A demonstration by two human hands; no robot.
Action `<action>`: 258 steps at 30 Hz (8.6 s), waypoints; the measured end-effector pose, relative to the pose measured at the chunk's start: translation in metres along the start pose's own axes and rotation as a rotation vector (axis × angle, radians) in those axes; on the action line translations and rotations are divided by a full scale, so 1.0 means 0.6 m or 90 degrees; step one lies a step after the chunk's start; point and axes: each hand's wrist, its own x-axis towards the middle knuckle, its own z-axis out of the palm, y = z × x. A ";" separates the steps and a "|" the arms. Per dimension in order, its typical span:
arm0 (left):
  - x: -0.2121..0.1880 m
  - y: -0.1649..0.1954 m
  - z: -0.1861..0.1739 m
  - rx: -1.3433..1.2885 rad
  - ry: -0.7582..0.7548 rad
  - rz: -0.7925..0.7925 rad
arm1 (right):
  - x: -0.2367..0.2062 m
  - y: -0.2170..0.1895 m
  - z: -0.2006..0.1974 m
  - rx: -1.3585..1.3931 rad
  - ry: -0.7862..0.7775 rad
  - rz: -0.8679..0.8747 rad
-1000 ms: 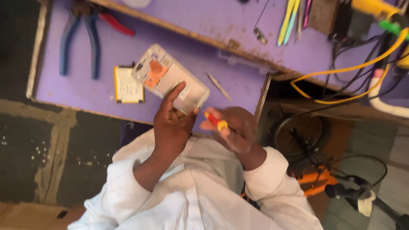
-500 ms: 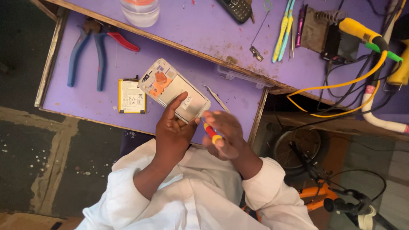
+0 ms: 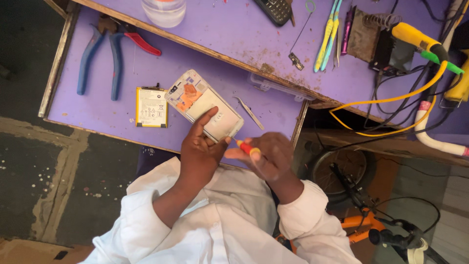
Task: The person uses a screwdriver to remove screws from the back of a disassembled mobile phone. The person then uses the screwdriver to pry and adjust internal components near the top of the phone chassis.
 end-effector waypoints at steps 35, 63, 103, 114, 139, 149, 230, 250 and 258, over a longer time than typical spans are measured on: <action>0.009 -0.002 -0.008 -0.012 0.012 0.008 | -0.008 -0.001 -0.004 0.103 -0.024 0.073; 0.005 0.022 -0.082 0.089 0.048 0.003 | 0.248 0.204 0.198 -0.123 -0.115 0.317; 0.015 0.032 -0.011 0.165 0.067 -0.030 | -0.043 0.027 0.032 0.616 0.367 1.104; 0.001 0.047 0.009 0.254 0.071 0.009 | -0.050 0.015 0.020 0.529 0.367 0.974; -0.047 0.043 0.022 0.095 -0.023 0.087 | -0.019 -0.040 -0.008 0.415 0.165 0.701; -0.049 0.042 0.027 0.111 -0.056 0.158 | -0.020 -0.028 -0.022 0.344 0.117 0.630; -0.048 0.023 0.028 0.026 -0.078 0.091 | -0.054 -0.038 0.005 0.272 0.188 0.542; -0.046 0.025 0.029 -0.003 -0.052 0.063 | -0.083 -0.031 0.000 0.396 0.249 0.748; -0.048 0.029 0.028 0.001 -0.063 0.056 | -0.089 -0.027 -0.003 0.462 0.324 0.817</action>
